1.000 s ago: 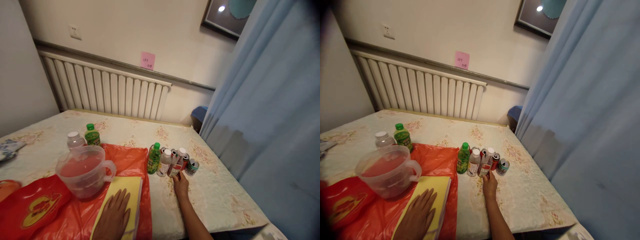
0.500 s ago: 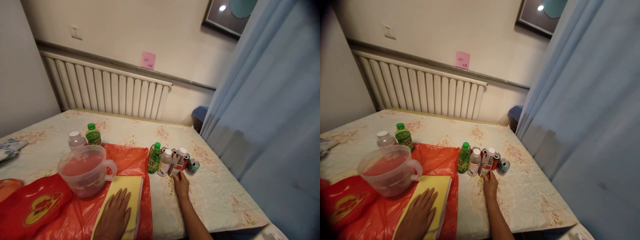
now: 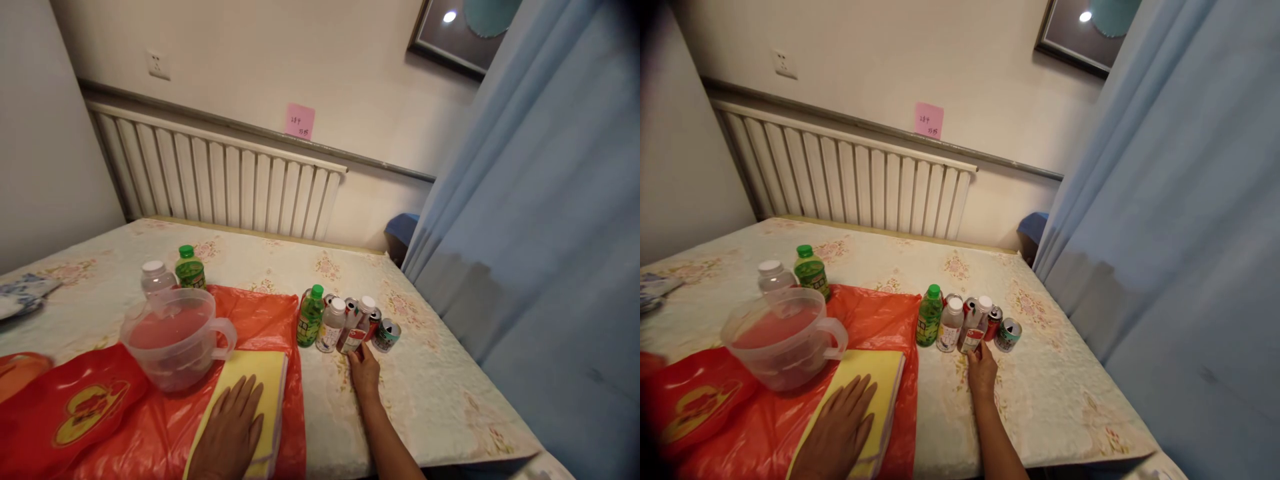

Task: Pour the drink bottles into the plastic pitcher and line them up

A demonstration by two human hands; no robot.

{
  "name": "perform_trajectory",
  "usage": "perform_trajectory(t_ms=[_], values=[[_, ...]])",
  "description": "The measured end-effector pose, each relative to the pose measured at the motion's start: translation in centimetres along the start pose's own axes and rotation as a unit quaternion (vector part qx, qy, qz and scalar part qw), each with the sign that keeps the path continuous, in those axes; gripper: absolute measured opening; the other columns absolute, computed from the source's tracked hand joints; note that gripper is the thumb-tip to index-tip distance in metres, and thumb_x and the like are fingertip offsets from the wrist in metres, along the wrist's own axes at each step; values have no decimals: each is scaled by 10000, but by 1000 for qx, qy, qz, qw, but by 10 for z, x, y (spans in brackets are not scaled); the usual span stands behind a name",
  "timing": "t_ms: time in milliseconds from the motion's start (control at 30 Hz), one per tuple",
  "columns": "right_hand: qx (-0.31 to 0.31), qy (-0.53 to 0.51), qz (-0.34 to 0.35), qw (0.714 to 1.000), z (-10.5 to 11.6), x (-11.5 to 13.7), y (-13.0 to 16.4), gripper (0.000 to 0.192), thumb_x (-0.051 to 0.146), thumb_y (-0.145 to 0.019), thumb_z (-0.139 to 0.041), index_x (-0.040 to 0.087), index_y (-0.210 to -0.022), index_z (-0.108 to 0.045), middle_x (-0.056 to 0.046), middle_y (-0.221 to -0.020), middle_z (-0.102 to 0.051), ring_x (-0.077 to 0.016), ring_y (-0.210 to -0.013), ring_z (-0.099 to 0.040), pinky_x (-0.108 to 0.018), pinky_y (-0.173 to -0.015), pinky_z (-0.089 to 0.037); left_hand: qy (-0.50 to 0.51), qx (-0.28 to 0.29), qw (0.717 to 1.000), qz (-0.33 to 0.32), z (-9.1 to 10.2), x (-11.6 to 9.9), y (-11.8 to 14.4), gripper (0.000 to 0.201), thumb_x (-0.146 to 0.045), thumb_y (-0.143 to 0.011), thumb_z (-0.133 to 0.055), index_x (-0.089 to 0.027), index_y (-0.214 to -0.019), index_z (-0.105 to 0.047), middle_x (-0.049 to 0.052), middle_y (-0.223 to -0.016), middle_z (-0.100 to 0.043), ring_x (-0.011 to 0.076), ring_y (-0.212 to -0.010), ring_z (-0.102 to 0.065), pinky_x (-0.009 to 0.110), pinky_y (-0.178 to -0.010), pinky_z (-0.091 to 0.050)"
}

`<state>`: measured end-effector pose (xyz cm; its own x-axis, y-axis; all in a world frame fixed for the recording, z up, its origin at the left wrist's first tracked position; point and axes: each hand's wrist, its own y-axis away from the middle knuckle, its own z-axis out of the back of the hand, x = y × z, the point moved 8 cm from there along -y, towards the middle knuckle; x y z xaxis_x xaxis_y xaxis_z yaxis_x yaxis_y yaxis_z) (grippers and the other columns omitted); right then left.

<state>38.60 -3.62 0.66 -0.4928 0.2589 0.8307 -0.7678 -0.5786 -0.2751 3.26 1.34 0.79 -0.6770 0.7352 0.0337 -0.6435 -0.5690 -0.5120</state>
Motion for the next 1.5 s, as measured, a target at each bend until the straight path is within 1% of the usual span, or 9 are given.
perform_trajectory(t_ms=[200,333,700,1133,1300,1500], values=[[4,11,-1,1000,-1,-1,0,592,426,-718,-517,85,-1179,-664,-164,-1020,-747,-288,-855,-689,-344,-791,-504,1,-4,1000,1,0,0,1,443,-366,-908,-465,-233,-1316,-574,95,-1373,-584,307,-1240,-546,468,-1045,-344],[3,15,-3,1000,-1,-3,0,584,418,-719,-522,90,-1180,-666,-170,-1047,-741,-292,-877,-686,-350,-807,-498,0,-2,1000,1,1,0,0,441,-360,-909,-466,-231,-1318,-572,95,-1376,-582,305,-1245,-544,469,-1051,-333],[2,-2,-4,1000,-1,-3,1,560,376,-722,-535,94,-1191,-656,-153,-1007,-752,-273,-851,-691,-323,-784,-503,-14,6,1000,-4,-3,1,1,449,-381,-909,-474,-233,-1322,-568,89,-1377,-582,304,-1256,-535,468,-1046,-330],[4,-12,-2,1000,1,-1,3,570,399,-729,-527,79,-1183,-656,-160,-1007,-747,-258,-807,-685,-306,-739,-506,-30,7,999,-11,5,-2,-1,436,-376,-912,-478,-235,-1313,-574,68,-1377,-584,289,-1255,-529,453,-1051,-315],[2,-6,-8,1000,2,0,4,562,388,-730,-538,89,-1191,-655,-148,-979,-754,-264,-817,-685,-310,-746,-509,-27,10,1000,-4,8,-2,-1,432,-365,-917,-474,-243,-1321,-565,60,-1385,-578,276,-1257,-530,440,-1056,-325],[8,3,-16,1000,1,-4,4,560,392,-725,-539,104,-1191,-655,-145,-993,-754,-275,-841,-687,-326,-773,-508,-15,19,1000,6,9,-1,0,444,-359,-924,-462,-264,-1351,-534,58,-1399,-565,268,-1266,-524,427,-1056,-338]])
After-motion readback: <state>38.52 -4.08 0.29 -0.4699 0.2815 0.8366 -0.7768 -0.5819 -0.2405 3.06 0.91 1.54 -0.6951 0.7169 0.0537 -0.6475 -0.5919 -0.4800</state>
